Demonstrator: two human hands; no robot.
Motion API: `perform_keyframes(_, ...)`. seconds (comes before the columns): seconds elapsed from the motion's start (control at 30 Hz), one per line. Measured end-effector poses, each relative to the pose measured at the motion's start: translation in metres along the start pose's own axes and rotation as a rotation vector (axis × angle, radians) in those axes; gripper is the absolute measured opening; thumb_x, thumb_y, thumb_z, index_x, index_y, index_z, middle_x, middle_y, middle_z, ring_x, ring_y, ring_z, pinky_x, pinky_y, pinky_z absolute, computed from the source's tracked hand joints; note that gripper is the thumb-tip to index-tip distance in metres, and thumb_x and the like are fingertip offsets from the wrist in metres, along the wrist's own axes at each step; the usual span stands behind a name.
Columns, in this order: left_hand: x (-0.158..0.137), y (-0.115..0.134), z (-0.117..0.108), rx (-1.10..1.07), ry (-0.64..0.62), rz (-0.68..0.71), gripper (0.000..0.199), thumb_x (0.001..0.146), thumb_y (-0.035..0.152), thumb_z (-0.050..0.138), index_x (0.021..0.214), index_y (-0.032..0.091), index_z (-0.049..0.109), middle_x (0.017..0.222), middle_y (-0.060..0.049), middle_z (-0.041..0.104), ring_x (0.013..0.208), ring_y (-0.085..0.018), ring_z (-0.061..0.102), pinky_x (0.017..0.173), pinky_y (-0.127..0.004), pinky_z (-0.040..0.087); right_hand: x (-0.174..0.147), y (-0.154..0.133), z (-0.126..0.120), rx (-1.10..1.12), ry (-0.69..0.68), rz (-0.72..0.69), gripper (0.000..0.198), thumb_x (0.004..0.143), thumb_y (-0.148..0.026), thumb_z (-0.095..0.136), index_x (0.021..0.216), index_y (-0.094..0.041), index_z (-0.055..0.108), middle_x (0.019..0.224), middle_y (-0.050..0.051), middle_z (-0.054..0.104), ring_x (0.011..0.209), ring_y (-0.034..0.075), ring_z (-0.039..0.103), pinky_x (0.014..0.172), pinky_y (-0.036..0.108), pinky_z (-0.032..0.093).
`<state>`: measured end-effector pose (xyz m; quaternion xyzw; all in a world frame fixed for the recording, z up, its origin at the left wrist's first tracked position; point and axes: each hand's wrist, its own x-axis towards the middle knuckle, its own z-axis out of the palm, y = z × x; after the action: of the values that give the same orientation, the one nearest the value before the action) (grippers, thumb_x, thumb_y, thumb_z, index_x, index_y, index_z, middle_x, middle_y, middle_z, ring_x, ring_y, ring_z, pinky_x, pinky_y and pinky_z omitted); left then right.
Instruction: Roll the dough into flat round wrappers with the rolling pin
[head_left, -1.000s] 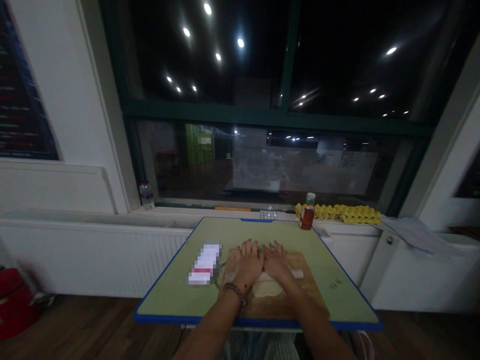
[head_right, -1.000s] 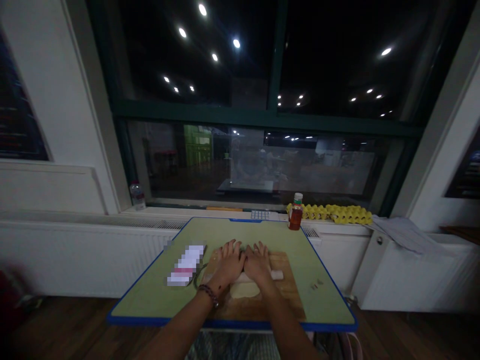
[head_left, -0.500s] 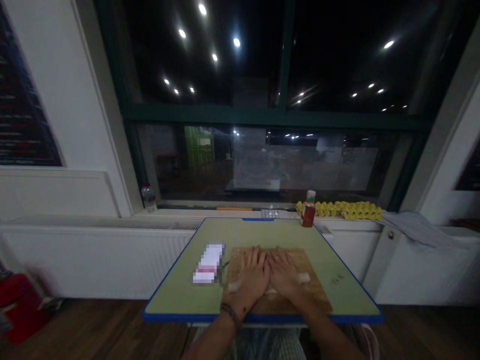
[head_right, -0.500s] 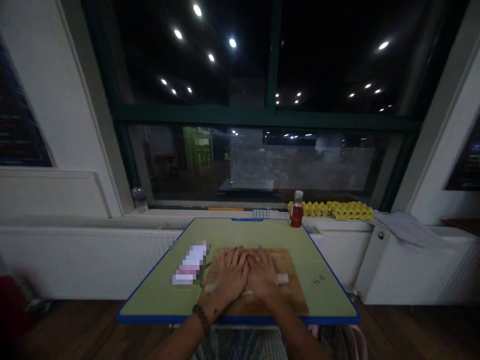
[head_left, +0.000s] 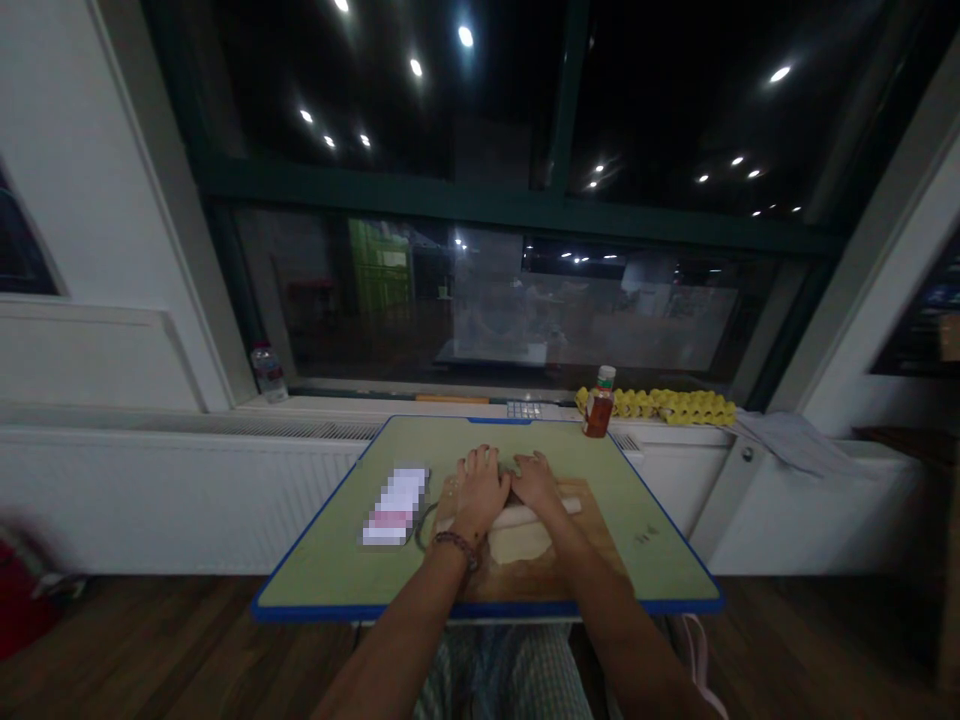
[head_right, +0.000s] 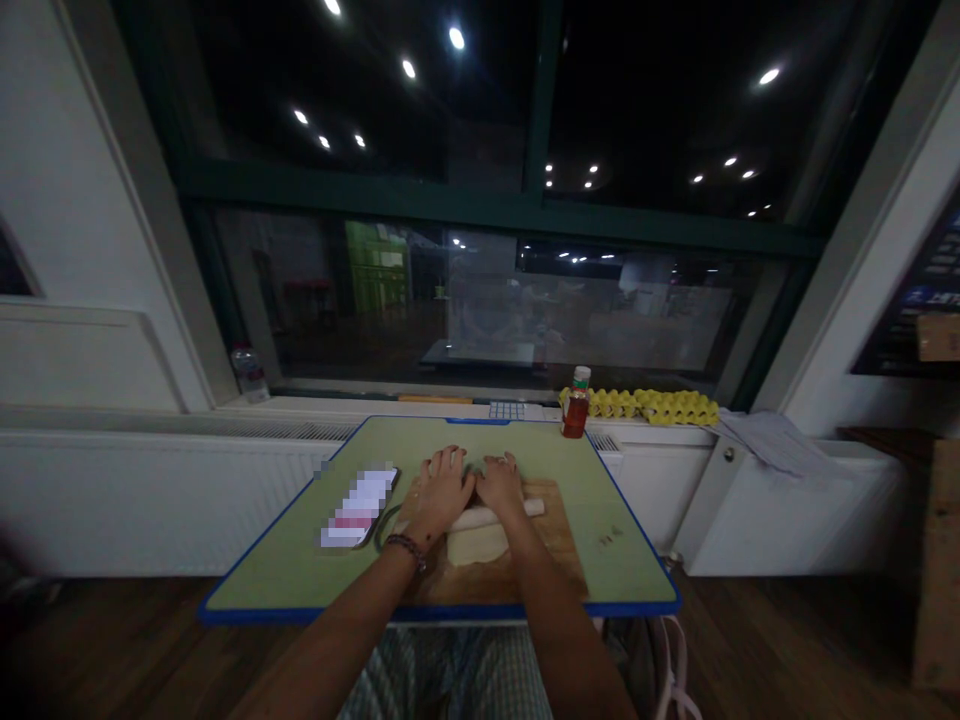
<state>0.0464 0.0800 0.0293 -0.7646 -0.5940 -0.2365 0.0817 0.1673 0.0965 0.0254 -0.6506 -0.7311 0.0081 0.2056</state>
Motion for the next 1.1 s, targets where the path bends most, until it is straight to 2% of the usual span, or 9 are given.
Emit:
perform_keyframes(0.1, -0.001, 0.001, -0.005, 0.009, -0.006, 0.008, 0.037, 0.09, 0.027, 0.042, 0.124, 0.016, 0.052, 0.133, -0.013, 0.052, 0.12, -0.03, 0.044, 0.103, -0.048, 0.032, -0.007, 0.0, -0.008, 0.096, 0.157, -0.047, 0.045, 0.092, -0.017, 0.03, 0.127, -0.016, 0.058, 0.126, 0.01, 0.062, 0.126, 0.019, 0.044, 0.106, 0.035, 0.03)
perform_keyframes(0.2, -0.004, 0.001, -0.009, 0.008, -0.012, 0.001, 0.033, 0.091, 0.027, 0.043, 0.121, 0.016, 0.053, 0.128, -0.012, 0.054, 0.118, -0.029, 0.046, 0.102, -0.046, 0.033, -0.022, 0.007, -0.02, 0.269, 0.299, -0.224, 0.04, 0.092, -0.016, 0.032, 0.117, -0.019, 0.063, 0.118, 0.007, 0.064, 0.116, 0.017, 0.051, 0.102, 0.032, 0.037)
perform_keyframes(0.3, -0.005, 0.0, -0.01, 0.012, -0.032, -0.003, 0.032, 0.091, 0.026, 0.045, 0.12, 0.017, 0.053, 0.127, -0.012, 0.055, 0.118, -0.028, 0.046, 0.102, -0.046, 0.034, -0.039, 0.022, -0.031, 0.24, 0.118, -0.459, 0.031, 0.093, -0.026, 0.044, 0.117, -0.023, 0.062, 0.116, 0.003, 0.066, 0.11, 0.016, 0.055, 0.1, 0.03, 0.037)
perform_keyframes(0.4, -0.003, -0.001, -0.01, 0.001, -0.015, -0.007, 0.03, 0.09, 0.021, 0.043, 0.118, 0.017, 0.054, 0.125, -0.011, 0.056, 0.115, -0.027, 0.047, 0.1, -0.046, 0.036, -0.05, 0.039, -0.037, 0.099, 0.018, -0.547, 0.038, 0.089, -0.041, 0.055, 0.123, -0.024, 0.059, 0.122, 0.003, 0.064, 0.113, 0.018, 0.054, 0.101, 0.033, 0.036)
perform_keyframes(0.63, -0.013, -0.002, -0.037, -0.134, 0.161, 0.187, 0.028, 0.091, 0.018, 0.04, 0.11, 0.027, 0.058, 0.13, -0.003, 0.057, 0.124, -0.024, 0.042, 0.103, -0.046, 0.029, -0.054, 0.052, -0.028, -0.099, 0.004, -0.478, 0.042, 0.086, -0.058, 0.057, 0.107, -0.023, 0.066, 0.114, 0.006, 0.067, 0.106, 0.022, 0.058, 0.093, 0.034, 0.04)
perform_keyframes(0.7, -0.024, -0.003, -0.043, -0.151, 0.17, 0.23, 0.027, 0.09, 0.019, 0.042, 0.108, 0.029, 0.06, 0.131, 0.0, 0.058, 0.124, -0.024, 0.043, 0.102, -0.046, 0.029, -0.053, 0.05, -0.024, -0.129, 0.03, -0.479, 0.043, 0.087, -0.058, 0.055, 0.107, -0.021, 0.065, 0.111, 0.007, 0.067, 0.103, 0.023, 0.059, 0.09, 0.033, 0.041)
perform_keyframes(0.8, -0.041, -0.006, -0.049, -0.154, 0.162, 0.304, 0.03, 0.091, 0.02, 0.044, 0.111, 0.033, 0.061, 0.132, 0.003, 0.058, 0.123, -0.024, 0.043, 0.102, -0.045, 0.029, -0.051, 0.051, -0.021, -0.135, 0.114, -0.36, 0.043, 0.09, -0.058, 0.051, 0.101, -0.018, 0.063, 0.102, 0.008, 0.068, 0.093, 0.023, 0.062, 0.081, 0.032, 0.043)
perform_keyframes(0.97, -0.048, -0.012, -0.04, -0.182, 0.03, 0.428, 0.028, 0.093, 0.026, 0.042, 0.115, 0.032, 0.06, 0.128, 0.002, 0.059, 0.118, -0.021, 0.048, 0.101, -0.04, 0.033, -0.047, 0.057, -0.019, 0.001, 0.217, -0.109, 0.033, 0.096, -0.049, 0.043, 0.101, -0.021, 0.059, 0.09, 0.003, 0.069, 0.083, 0.019, 0.066, 0.07, 0.026, 0.04)
perform_keyframes(1.1, -0.043, -0.018, -0.014, -0.245, -0.159, 0.327, 0.03, 0.098, 0.033, 0.036, 0.118, 0.026, 0.058, 0.13, -0.002, 0.057, 0.12, -0.019, 0.048, 0.104, -0.037, 0.035, -0.046, 0.059, -0.02, 0.036, 0.235, -0.024, 0.027, 0.098, -0.044, 0.041, 0.109, -0.024, 0.056, 0.096, 0.001, 0.071, 0.085, 0.018, 0.068, 0.069, 0.025, 0.04)
